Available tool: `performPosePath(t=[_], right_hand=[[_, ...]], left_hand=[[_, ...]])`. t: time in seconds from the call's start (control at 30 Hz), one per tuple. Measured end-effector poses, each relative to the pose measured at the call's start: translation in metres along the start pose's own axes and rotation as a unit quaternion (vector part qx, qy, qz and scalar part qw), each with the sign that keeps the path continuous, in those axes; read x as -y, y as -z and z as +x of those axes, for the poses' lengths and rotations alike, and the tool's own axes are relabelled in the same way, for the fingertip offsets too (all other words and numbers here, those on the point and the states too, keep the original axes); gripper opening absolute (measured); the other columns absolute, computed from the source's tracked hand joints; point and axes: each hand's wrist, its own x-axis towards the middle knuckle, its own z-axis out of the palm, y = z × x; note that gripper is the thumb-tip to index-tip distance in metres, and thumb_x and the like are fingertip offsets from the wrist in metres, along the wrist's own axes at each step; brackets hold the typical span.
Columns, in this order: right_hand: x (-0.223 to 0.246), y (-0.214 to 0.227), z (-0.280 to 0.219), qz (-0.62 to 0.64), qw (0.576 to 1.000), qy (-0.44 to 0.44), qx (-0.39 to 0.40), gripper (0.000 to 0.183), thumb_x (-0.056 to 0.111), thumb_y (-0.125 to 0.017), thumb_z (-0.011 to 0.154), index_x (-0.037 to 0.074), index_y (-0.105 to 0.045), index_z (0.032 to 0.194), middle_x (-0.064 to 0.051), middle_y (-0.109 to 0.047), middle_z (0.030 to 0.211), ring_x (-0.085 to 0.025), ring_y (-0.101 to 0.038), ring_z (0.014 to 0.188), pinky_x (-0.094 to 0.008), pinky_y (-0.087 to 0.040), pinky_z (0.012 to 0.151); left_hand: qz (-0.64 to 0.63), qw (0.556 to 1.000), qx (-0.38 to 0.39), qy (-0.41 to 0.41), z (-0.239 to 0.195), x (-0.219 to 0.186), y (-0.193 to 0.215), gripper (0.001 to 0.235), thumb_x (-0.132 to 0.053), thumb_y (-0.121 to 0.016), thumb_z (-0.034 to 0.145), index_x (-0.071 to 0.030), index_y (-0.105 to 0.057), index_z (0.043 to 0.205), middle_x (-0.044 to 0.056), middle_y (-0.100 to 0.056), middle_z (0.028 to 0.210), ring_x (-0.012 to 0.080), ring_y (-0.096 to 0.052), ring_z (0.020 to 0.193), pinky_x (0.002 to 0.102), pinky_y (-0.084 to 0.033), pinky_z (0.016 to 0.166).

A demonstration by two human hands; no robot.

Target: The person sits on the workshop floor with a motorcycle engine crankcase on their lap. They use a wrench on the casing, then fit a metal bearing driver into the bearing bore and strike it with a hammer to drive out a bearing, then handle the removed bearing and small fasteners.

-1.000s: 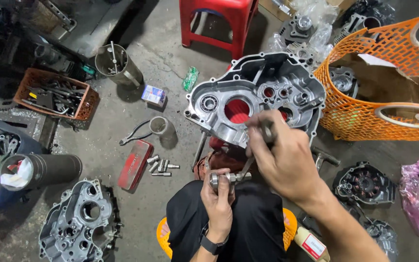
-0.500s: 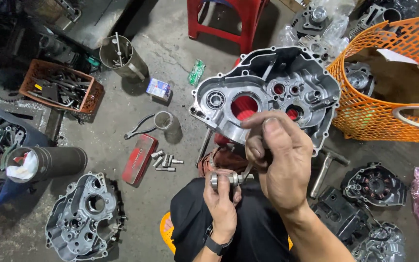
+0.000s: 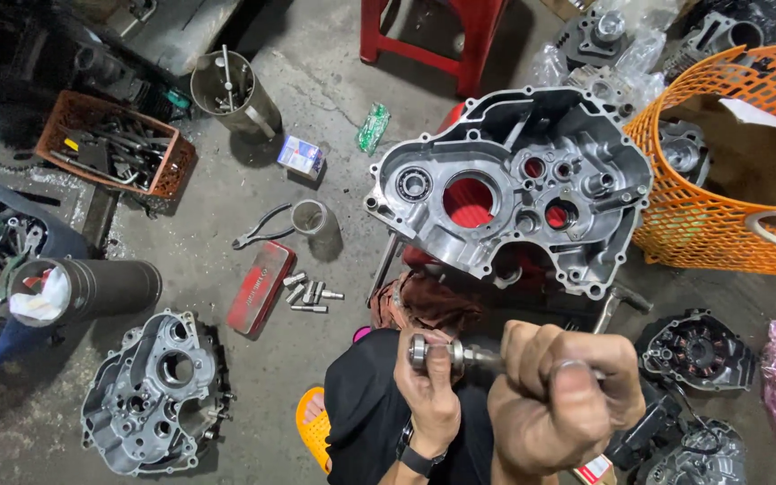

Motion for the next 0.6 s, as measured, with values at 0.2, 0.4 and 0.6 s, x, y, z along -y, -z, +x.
performPosePath(t=[0.2, 0.4, 0.6], right_hand=[[-0.006, -0.004, -0.004, -0.057, 0.996, 0.062, -0.022, 0.016, 0.009, -0.052, 0.104, -0.004, -0.049, 0.095, -0.001, -0.034, 0.057, -0.005, -0.025, 0.043, -0.025, -0.022, 0.044], [-0.014, 0.029, -0.009, 0.000, 0.993, 0.115, -0.040, 0.017, 0.011, -0.051, 0.104, 0.003, -0.045, 0.090, -0.001, -0.037, 0.053, -0.007, -0.028, 0.041, -0.026, -0.025, 0.043], [-0.019, 0.129, -0.026, -0.053, 0.949, 0.109, 0.293, 0.030, 0.009, -0.065, 0.093, 0.010, -0.046, 0.071, -0.004, -0.052, 0.054, -0.016, -0.051, 0.043, -0.031, -0.044, 0.047]], left_hand=[[-0.006, 0.999, 0.022, 0.027, 0.004, -0.005, 0.004, 0.029, -0.028, -0.061, 0.105, -0.001, -0.054, 0.102, 0.011, -0.063, 0.094, 0.0152, -0.056, 0.085, 0.030, -0.048, 0.080], [-0.008, 0.997, 0.049, 0.055, 0.007, -0.008, 0.005, 0.037, -0.036, -0.064, 0.103, -0.001, -0.053, 0.103, 0.011, -0.062, 0.094, 0.0147, -0.055, 0.081, 0.030, -0.048, 0.076], [-0.036, 0.995, 0.058, 0.066, 0.007, -0.003, 0.005, 0.038, -0.037, -0.064, 0.103, -0.001, -0.051, 0.102, 0.011, -0.063, 0.093, 0.0124, -0.052, 0.078, 0.027, -0.046, 0.071]])
